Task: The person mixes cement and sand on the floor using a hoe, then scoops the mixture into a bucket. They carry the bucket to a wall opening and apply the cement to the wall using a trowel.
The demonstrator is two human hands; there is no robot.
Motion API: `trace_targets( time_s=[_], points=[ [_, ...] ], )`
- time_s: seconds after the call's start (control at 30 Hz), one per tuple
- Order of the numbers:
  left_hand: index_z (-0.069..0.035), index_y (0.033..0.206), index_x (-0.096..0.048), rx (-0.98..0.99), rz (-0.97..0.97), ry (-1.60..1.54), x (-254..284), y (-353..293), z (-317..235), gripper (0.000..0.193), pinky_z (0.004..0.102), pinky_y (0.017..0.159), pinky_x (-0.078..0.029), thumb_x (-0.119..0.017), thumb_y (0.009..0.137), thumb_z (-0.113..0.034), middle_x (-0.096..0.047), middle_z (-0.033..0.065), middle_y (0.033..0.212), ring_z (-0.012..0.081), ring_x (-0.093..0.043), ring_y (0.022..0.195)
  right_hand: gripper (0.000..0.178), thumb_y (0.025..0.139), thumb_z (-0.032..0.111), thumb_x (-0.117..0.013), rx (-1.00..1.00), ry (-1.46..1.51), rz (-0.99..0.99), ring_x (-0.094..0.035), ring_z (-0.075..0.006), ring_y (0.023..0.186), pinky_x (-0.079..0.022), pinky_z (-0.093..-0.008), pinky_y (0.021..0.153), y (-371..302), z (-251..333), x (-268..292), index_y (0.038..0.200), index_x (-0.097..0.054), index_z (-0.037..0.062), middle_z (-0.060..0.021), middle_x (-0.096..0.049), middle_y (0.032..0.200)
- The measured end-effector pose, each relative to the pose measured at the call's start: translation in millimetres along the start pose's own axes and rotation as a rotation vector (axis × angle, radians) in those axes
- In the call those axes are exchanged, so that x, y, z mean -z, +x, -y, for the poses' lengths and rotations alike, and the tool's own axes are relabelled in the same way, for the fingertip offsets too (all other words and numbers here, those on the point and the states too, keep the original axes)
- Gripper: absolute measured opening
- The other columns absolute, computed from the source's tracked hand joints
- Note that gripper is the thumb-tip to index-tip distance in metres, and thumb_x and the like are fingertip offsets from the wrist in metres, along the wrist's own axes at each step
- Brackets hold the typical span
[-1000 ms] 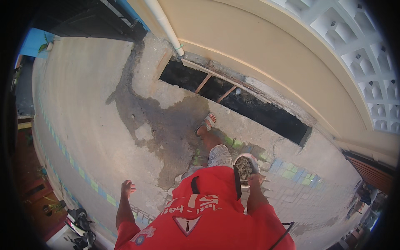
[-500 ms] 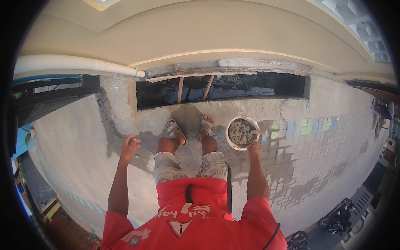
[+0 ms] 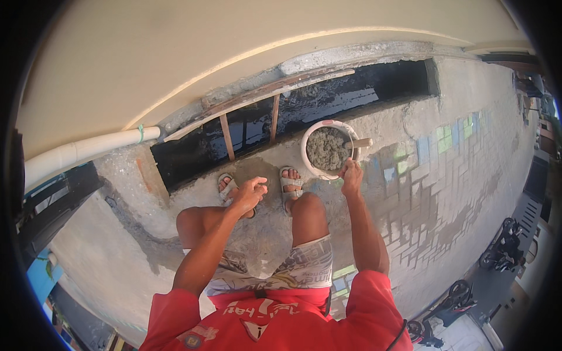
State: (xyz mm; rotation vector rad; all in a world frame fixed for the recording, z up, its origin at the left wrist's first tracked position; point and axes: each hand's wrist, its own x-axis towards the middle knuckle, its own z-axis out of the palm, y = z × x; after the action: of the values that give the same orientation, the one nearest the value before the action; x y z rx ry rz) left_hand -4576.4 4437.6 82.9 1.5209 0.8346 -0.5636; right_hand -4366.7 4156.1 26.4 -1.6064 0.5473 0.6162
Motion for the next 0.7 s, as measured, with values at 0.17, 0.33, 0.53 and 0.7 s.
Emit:
trace_targets(
  time_s=[0.17,0.33,0.53,0.7],
  points=[
    [-0.003,0.127,-0.050,-0.033,0.066,-0.028,-48.7,100.2,29.2,0.045,0.0394,0.087,-0.046,-0.054,0.090,-0.028,-0.062,0.0184,0.107,0.0304,-0.060,0.101,0.034,0.093,0.030,-0.052,0.390,-0.634,0.249,-0.057,-0.0243,0.067,-0.048,-0.0358,0.065,-16.3,19.6,-34.2,0.079,-0.057,-0.0010,-0.0112,-0.059,0.072],
    [0.004,0.140,-0.026,-0.587,-0.274,-0.044,-100.6,163.9,6.2,0.076,0.0464,0.100,-0.032,-0.052,0.089,-0.047,-0.038,0.0286,0.132,0.0411,-0.040,0.121,0.028,0.086,0.026,-0.060,0.822,-1.239,0.186,-0.059,-0.0330,0.097,-0.044,-0.0399,0.088,45.7,71.3,-52.2,0.100,-0.063,0.0021,-0.0182,-0.063,0.098],
    [0.004,0.144,-0.010,-0.944,-0.342,0.142,-129.7,173.3,-24.7,0.092,0.0518,0.107,-0.018,-0.063,0.082,-0.039,-0.017,0.0324,0.142,0.0463,-0.022,0.130,0.035,0.072,0.031,-0.071,0.720,-2.193,-0.067,-0.062,-0.0268,0.100,-0.047,-0.0355,0.090,99.7,42.4,-10.1,0.098,-0.067,0.0081,-0.0107,-0.068,0.090],
    [0.004,0.144,-0.009,-0.739,-0.503,-0.092,-143.6,235.5,26.2,0.087,0.0469,0.107,-0.020,-0.061,0.083,-0.027,-0.023,0.0329,0.140,0.0442,-0.028,0.128,0.026,0.069,0.024,-0.070,0.135,-2.337,0.316,-0.067,-0.0273,0.085,-0.054,-0.0372,0.072,109.0,48.5,-43.1,0.088,-0.071,0.0074,-0.0137,-0.069,0.088]
  ],
)
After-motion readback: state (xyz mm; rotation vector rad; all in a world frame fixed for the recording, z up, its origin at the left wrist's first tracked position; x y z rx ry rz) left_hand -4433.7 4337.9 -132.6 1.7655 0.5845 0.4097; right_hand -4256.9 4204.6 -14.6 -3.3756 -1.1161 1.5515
